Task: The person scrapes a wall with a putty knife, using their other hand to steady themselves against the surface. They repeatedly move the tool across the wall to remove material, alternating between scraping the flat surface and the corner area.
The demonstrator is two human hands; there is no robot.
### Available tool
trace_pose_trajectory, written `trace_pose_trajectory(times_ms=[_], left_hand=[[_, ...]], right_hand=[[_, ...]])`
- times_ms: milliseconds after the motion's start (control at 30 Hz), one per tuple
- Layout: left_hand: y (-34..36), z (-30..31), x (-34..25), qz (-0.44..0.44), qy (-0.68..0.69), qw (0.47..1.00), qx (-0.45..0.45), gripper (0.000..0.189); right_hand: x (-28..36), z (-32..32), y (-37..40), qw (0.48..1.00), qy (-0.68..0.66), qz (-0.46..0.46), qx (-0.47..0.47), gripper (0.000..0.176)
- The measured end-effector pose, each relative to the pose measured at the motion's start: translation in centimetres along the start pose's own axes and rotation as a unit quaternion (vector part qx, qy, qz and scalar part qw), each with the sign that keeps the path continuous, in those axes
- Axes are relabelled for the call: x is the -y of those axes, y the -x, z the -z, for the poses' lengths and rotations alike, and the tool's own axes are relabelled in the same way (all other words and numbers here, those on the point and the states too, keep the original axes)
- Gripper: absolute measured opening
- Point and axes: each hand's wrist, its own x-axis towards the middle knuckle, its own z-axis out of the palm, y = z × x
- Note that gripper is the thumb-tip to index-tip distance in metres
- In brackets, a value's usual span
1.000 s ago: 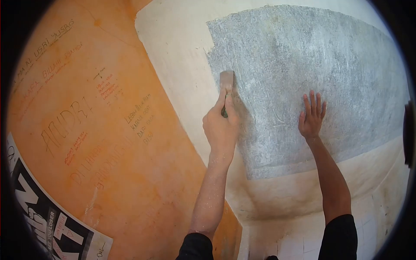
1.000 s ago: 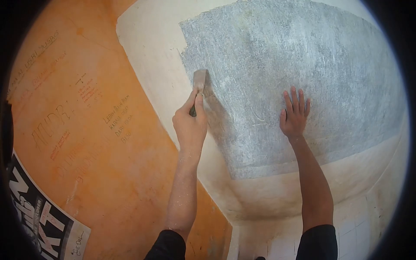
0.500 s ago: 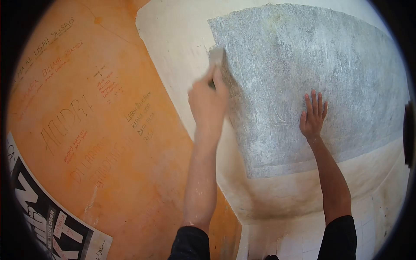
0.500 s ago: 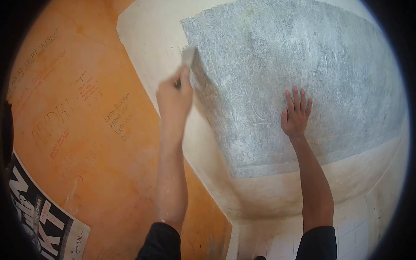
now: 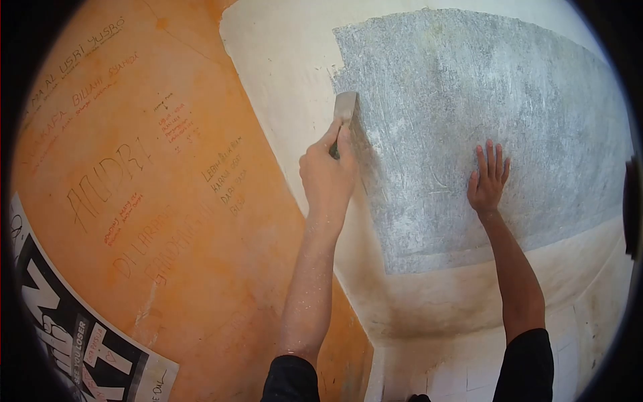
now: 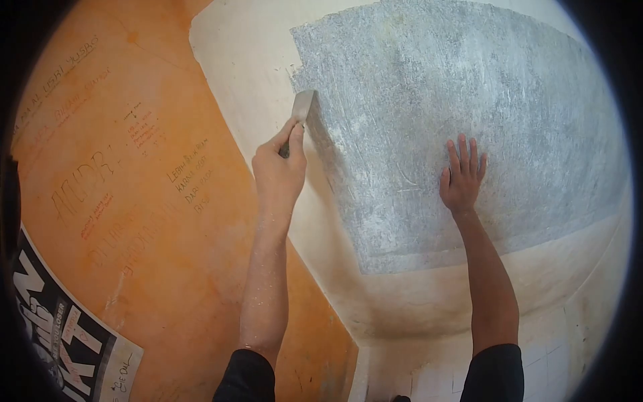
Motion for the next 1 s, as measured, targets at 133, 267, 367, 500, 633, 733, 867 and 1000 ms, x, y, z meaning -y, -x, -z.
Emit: trace_pose_trajectory(times_ms=[133,267,367,500,633,733,867,1000], left_hand=[[-2.8,-1.0,-0.4,-0.081,0.037,0.994,-0.056,0.034],[-3.7,-0.3,-1.6,-0.084,-0.013,0.993,-0.079,0.034],[-1.9,0.4,-0.9,-0.072,0.006,0.996,-0.056,0.034],[-0.7,-1.0,0.2,-0.035,-0.005,0.999,-0.032,0.034],[-2.0,-0.9,-1.4,-0.024,-0.005,0.999,-0.036,0.034],[-2.2,-1.1,-1.4,-0.027,-0.012,0.999,-0.043,0.034],[-1.4,-1.4,-1.1,-0.041,-0.014,0.998,-0.054,0.034],[-2.4,-1.6,-2.4,-0.047,-0.022,0.997,-0.064,0.035]], right_hand=[[-0.1,-0.3,-0.1,1.000,0.003,0.004,-0.007,0.052],[0.1,0.1,0.0,1.000,0.002,-0.005,0.004,0.052],[-0.2,-0.1,0.1,1.000,0.001,-0.002,0.004,0.052],[0.1,0.1,-0.1,1.000,0.002,-0.001,-0.004,0.052],[0.0,-0.1,0.0,1.000,-0.001,0.003,-0.009,0.052],[0.1,0.0,0.2,1.000,0.007,-0.004,0.000,0.052],[0.0,-0.2,0.0,1.000,0.000,-0.003,-0.003,0.052],[0.0,-0.2,0.2,1.000,0.000,-0.006,-0.005,0.052]])
